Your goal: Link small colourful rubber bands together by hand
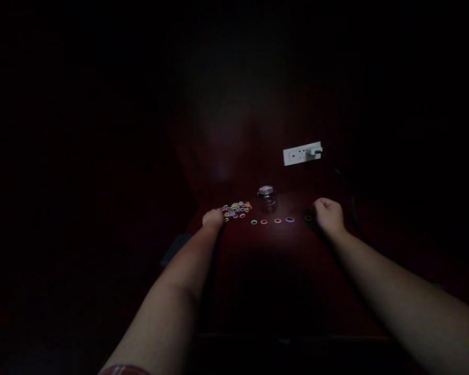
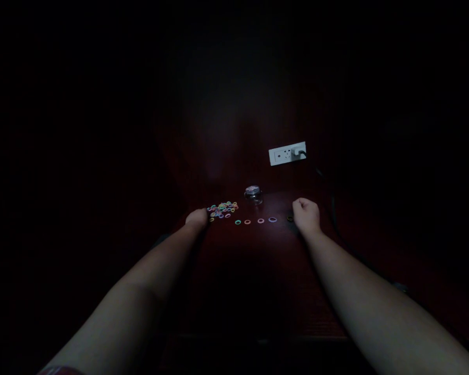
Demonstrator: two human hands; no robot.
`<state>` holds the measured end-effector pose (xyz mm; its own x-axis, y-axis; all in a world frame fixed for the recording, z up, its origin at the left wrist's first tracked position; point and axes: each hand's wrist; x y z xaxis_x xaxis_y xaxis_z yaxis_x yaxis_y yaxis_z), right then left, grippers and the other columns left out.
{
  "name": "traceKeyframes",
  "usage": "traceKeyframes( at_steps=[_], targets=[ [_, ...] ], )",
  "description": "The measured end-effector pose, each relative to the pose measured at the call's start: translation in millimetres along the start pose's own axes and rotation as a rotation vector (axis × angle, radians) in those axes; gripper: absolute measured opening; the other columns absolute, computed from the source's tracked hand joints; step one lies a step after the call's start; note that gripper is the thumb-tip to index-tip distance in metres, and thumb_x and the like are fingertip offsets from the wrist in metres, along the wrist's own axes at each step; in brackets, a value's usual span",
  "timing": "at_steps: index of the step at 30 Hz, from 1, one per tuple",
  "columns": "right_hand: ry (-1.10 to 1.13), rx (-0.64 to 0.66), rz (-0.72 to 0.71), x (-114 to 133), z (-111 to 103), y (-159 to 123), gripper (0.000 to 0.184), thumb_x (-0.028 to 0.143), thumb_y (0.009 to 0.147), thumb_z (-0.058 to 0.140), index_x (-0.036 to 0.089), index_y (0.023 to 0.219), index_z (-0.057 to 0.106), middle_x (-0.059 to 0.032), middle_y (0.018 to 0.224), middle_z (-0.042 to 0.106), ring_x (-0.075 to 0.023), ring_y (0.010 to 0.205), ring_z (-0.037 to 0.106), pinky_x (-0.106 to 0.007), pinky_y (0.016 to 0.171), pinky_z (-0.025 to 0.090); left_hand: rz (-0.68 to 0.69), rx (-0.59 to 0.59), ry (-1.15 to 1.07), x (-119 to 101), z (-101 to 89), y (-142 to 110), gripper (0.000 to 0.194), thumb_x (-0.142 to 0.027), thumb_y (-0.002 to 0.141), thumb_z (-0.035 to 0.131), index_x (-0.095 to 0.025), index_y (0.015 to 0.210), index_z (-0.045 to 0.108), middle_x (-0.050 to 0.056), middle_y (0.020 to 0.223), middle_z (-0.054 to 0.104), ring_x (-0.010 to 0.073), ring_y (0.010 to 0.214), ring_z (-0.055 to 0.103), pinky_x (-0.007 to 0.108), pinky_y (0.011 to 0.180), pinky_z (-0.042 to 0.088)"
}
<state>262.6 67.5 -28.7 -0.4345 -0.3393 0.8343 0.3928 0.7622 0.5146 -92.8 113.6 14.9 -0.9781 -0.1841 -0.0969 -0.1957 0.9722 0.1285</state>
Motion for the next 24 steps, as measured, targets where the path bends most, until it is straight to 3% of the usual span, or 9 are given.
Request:
traceKeyframes(
  at_steps=[5,7,10,13,16,18,20,24],
  targets=[
    [0.018,-0.006,0.020,8,1,-1,0.021,0.024,0.071,0.042,0.015,0.057,0.055,0.0017,0.051,0.048,-0.0118,0.051,0.045,-0.022,0.049,0.031,0.160,-0.128,0.006,-7,-11.6,-26,0.030,-0.022,0.088,0.038,-0.019,0.115,0.053,0.012,0.118,0.055,0.0216,0.110,0.052,0.032,0.095,0.039],
    [0.008,0.007,0.001,7,1,-1,0.021,0.024,0.072,0.042,0.015,0.059,0.057,0.0008,0.054,0.051,-0.0126,0.054,0.047,-0.023,0.051,0.034,0.284,-0.171,-0.044,-14,-11.2,-40,0.031,-0.022,0.089,0.037,-0.023,0.116,0.051,0.008,0.116,0.055,0.0195,0.107,0.052,0.030,0.095,0.039],
    [-0.082,0.060,-0.023,8,0,0,0.020,0.022,0.074,0.041,0.016,0.070,0.059,-0.0022,0.065,0.058,-0.0154,0.062,0.054,-0.026,0.060,0.042,0.470,-0.121,-0.112,-31,-2.4,-61,0.036,-0.017,0.088,0.035,-0.028,0.118,0.052,0.006,0.117,0.053,0.0193,0.109,0.050,0.030,0.097,0.037],
    [-0.278,0.165,-0.188,15,0,-4,0.027,0.020,0.078,0.038,0.015,0.091,0.062,-0.0088,0.093,0.063,-0.0205,0.090,0.058,-0.032,0.083,0.045,0.455,-0.069,-0.118,-48,11.0,-76,0.040,-0.016,0.087,0.034,-0.030,0.120,0.052,0.007,0.119,0.051,0.0220,0.113,0.047,0.034,0.097,0.038],
    [-0.502,0.402,-0.322,25,5,-18,0.038,0.024,0.084,0.038,0.015,0.116,0.056,-0.0121,0.120,0.055,-0.0238,0.114,0.049,-0.036,0.100,0.036,0.313,-0.103,-0.145,-56,21.3,-83,0.039,-0.016,0.085,0.037,-0.029,0.117,0.054,0.008,0.119,0.052,0.0237,0.113,0.047,0.037,0.094,0.040],
    [-0.636,0.548,-0.283,30,10,-29,0.049,0.032,0.086,0.039,0.014,0.130,0.046,-0.0129,0.136,0.045,-0.0274,0.127,0.038,-0.040,0.106,0.030,0.234,-0.090,-0.157,-54,24.2,-84,0.035,-0.020,0.083,0.041,-0.029,0.113,0.057,0.008,0.121,0.052,0.0255,0.114,0.046,0.040,0.093,0.041],
    [-0.758,0.647,-0.180,32,15,-38,0.060,0.042,0.086,0.039,0.016,0.139,0.035,-0.0114,0.148,0.029,-0.0343,0.136,0.021,-0.052,0.108,0.023,0.241,-0.069,-0.135,-48,23.7,-86,0.034,-0.021,0.081,0.043,-0.029,0.111,0.058,0.007,0.120,0.053,0.0261,0.115,0.046,0.041,0.093,0.040],
    [-0.843,0.727,-0.121,34,19,-44,0.073,0.058,0.084,0.034,0.019,0.145,0.022,-0.0081,0.154,0.012,-0.0376,0.139,0.004,-0.061,0.108,0.010,0.248,-0.025,-0.101,-41,17.3,-93,0.035,-0.025,0.081,0.044,-0.029,0.114,0.056,0.008,0.116,0.055,0.0274,0.113,0.047,0.043,0.091,0.042]
  ],
)
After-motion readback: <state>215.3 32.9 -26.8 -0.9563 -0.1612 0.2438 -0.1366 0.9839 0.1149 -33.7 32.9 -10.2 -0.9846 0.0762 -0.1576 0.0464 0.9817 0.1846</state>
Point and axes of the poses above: each hand's wrist, its own y-axis towards the middle knuckle, its own z-axis out of the palm, x = y × z
